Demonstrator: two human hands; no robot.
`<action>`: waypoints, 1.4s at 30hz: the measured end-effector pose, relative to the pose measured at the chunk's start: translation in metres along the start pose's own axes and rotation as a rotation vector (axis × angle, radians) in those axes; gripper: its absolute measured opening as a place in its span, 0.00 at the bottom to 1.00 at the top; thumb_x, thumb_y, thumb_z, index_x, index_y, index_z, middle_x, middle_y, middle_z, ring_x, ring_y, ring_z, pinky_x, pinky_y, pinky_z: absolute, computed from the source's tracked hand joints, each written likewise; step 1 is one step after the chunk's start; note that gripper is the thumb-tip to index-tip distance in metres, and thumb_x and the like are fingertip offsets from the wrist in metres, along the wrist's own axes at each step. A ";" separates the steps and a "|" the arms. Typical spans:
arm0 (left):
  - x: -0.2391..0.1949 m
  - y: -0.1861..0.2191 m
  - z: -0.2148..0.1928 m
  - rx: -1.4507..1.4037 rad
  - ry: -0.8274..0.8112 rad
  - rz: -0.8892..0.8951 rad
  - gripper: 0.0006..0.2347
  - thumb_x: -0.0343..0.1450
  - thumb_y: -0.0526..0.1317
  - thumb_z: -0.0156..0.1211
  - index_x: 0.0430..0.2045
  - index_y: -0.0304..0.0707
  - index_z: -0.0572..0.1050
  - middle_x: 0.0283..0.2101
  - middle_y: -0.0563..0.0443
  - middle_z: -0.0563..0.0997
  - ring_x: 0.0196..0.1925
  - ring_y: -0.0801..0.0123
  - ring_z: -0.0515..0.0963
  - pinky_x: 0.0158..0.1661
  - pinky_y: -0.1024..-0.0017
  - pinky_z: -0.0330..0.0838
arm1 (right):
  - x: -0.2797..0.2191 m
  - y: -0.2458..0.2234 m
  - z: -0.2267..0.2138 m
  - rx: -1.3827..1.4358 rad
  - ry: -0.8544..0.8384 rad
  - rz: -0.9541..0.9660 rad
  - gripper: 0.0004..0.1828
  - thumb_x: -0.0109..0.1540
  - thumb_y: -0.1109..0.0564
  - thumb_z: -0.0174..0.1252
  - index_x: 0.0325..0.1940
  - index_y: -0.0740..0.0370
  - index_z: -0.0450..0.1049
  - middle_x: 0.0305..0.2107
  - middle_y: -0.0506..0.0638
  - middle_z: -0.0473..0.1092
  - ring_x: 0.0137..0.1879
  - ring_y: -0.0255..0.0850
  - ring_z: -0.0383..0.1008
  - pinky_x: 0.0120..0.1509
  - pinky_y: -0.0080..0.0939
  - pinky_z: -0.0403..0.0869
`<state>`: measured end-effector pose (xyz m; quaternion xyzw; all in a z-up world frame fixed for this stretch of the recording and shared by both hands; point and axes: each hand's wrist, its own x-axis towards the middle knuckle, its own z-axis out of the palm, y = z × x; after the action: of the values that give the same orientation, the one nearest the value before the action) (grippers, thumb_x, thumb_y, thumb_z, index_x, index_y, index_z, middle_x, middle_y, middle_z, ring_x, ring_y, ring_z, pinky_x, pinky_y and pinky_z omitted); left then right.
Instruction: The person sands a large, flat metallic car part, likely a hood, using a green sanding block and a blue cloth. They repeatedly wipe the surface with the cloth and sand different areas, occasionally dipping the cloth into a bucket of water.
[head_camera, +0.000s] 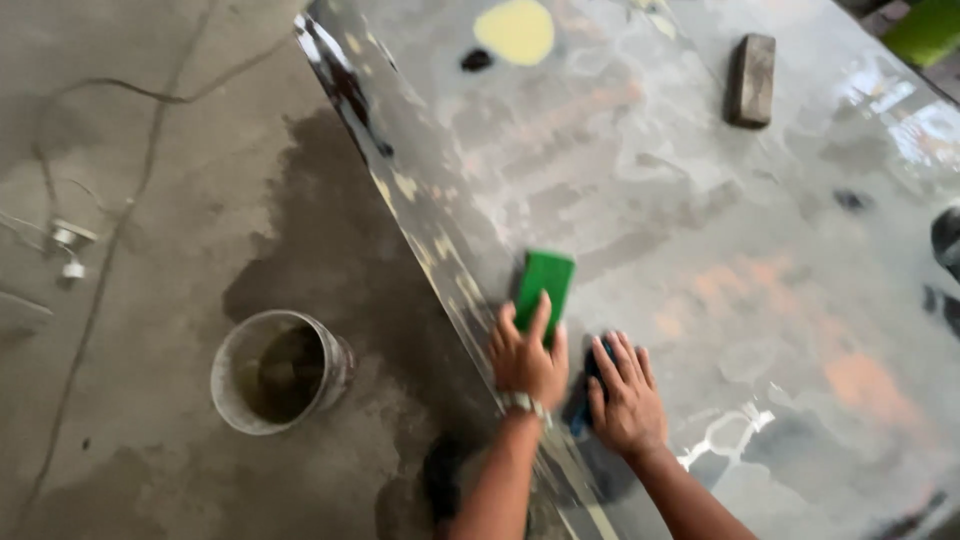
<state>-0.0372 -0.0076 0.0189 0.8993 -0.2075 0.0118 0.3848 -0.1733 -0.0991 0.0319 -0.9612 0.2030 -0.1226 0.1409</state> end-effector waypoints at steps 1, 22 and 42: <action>0.014 -0.001 0.000 0.001 -0.015 -0.011 0.21 0.69 0.52 0.61 0.59 0.61 0.75 0.61 0.36 0.68 0.60 0.40 0.69 0.56 0.47 0.63 | -0.003 -0.003 -0.003 0.000 -0.017 0.008 0.32 0.62 0.53 0.51 0.72 0.60 0.61 0.69 0.61 0.58 0.78 0.53 0.51 0.80 0.56 0.49; 0.014 0.011 -0.009 0.012 -0.018 -0.113 0.19 0.73 0.51 0.58 0.60 0.60 0.73 0.62 0.40 0.69 0.61 0.45 0.70 0.57 0.49 0.67 | 0.001 -0.007 -0.005 -0.038 0.027 -0.012 0.32 0.63 0.53 0.51 0.72 0.60 0.61 0.69 0.61 0.59 0.78 0.54 0.51 0.81 0.56 0.49; -0.108 0.004 -0.008 -0.124 -0.032 0.009 0.22 0.72 0.51 0.60 0.63 0.56 0.73 0.61 0.34 0.68 0.59 0.40 0.70 0.56 0.48 0.66 | -0.004 -0.001 0.001 -0.022 0.038 -0.023 0.31 0.65 0.53 0.49 0.73 0.61 0.61 0.70 0.60 0.58 0.79 0.54 0.51 0.81 0.57 0.49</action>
<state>-0.1364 0.0351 0.0080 0.8729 -0.2181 -0.0134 0.4363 -0.1764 -0.0964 0.0302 -0.9624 0.1961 -0.1402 0.1249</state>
